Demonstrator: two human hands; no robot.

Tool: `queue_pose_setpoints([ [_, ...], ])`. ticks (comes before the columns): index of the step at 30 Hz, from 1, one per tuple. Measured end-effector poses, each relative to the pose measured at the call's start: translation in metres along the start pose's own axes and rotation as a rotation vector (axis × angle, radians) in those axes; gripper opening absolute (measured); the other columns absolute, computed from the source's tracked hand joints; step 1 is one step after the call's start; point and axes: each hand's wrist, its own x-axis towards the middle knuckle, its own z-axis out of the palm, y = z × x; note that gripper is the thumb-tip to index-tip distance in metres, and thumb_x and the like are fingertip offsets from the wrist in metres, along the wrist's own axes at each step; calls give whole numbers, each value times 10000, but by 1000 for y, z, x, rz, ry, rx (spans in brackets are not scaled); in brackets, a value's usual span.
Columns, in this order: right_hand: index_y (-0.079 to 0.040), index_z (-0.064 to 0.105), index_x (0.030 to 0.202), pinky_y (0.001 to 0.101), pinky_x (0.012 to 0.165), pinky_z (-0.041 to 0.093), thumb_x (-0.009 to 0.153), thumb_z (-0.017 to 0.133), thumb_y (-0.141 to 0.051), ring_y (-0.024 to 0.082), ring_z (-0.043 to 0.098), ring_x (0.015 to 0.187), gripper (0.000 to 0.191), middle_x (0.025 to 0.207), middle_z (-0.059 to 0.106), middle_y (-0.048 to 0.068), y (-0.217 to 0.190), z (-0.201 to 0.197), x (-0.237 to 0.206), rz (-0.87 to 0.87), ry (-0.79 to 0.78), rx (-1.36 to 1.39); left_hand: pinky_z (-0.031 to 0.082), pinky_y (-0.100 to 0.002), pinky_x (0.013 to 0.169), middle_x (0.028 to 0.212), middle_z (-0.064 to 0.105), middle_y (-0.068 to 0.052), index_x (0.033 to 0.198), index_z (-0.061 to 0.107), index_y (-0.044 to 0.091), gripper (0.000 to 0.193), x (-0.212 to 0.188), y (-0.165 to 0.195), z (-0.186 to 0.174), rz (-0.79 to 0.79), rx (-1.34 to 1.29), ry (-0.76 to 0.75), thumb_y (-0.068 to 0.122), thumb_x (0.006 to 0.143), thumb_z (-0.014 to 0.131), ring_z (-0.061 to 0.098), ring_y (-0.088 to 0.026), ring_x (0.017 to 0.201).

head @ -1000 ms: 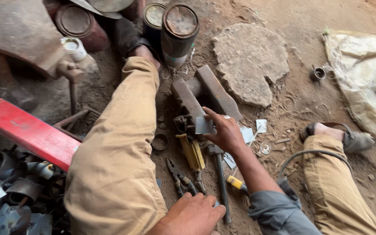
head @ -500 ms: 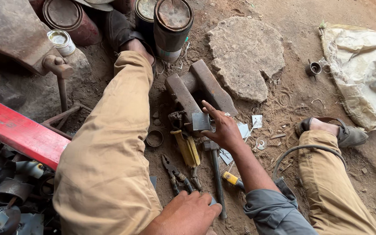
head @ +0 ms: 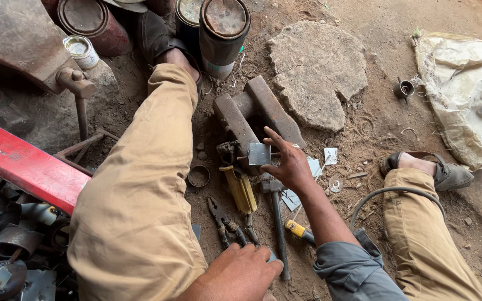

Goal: The person sits on the ground and uses a welding torch to join a small metal plate to a cylindrical metal piece held in a vise. They adjust the metal pieces with pliers and their hands, then weld the assembly again.

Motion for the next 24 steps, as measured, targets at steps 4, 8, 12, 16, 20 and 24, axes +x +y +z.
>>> queue_pose_setpoints([
  [4, -312, 349, 1555, 411, 1060, 524, 654, 936, -201, 237, 666, 1178, 1082, 1371, 659, 10, -1, -2, 0, -39, 10, -3, 466, -552, 963, 1188, 584, -206, 1262, 582, 32, 481, 1, -1, 3, 2, 14, 5, 366, 937, 705, 589, -372, 1159],
  [8, -323, 360, 1549, 406, 1068, 521, 647, 939, -199, 225, 665, 1185, 1078, 1359, 669, -5, -3, -4, 0, -31, -7, 13, 475, -555, 951, 1187, 593, -206, 1256, 593, 45, 466, 4, -3, 6, 9, 29, 27, 362, 934, 707, 596, -385, 1149],
  [12, -327, 356, 1549, 409, 1066, 519, 646, 941, -203, 223, 664, 1186, 1083, 1351, 675, -20, -5, -5, 0, -27, -14, 2, 472, -556, 955, 1194, 596, -208, 1266, 592, 49, 469, 5, -4, 8, 12, 29, 29, 360, 934, 704, 595, -389, 1150],
  [16, -325, 354, 1549, 410, 1062, 522, 646, 942, -205, 225, 669, 1178, 1084, 1357, 673, -27, -5, -6, 1, -32, -19, -7, 465, -559, 975, 1203, 595, -216, 1287, 580, 40, 492, 6, -4, 6, -2, 44, -13, 375, 946, 697, 593, -391, 1158],
  [20, -324, 355, 1551, 410, 1063, 520, 648, 941, -201, 226, 668, 1183, 1083, 1365, 668, -28, -4, -5, 2, -26, -21, -4, 463, -560, 978, 1205, 597, -215, 1290, 579, 40, 496, 5, -3, 4, 4, 48, -9, 375, 943, 694, 593, -391, 1161],
  [24, -318, 352, 1547, 414, 1063, 515, 642, 944, -204, 232, 652, 1205, 1087, 1368, 664, -30, -3, -4, 2, -35, -19, -18, 460, -562, 982, 1208, 589, -219, 1298, 573, 42, 486, 6, -3, 4, -2, 35, -25, 371, 957, 678, 590, -391, 1161],
])
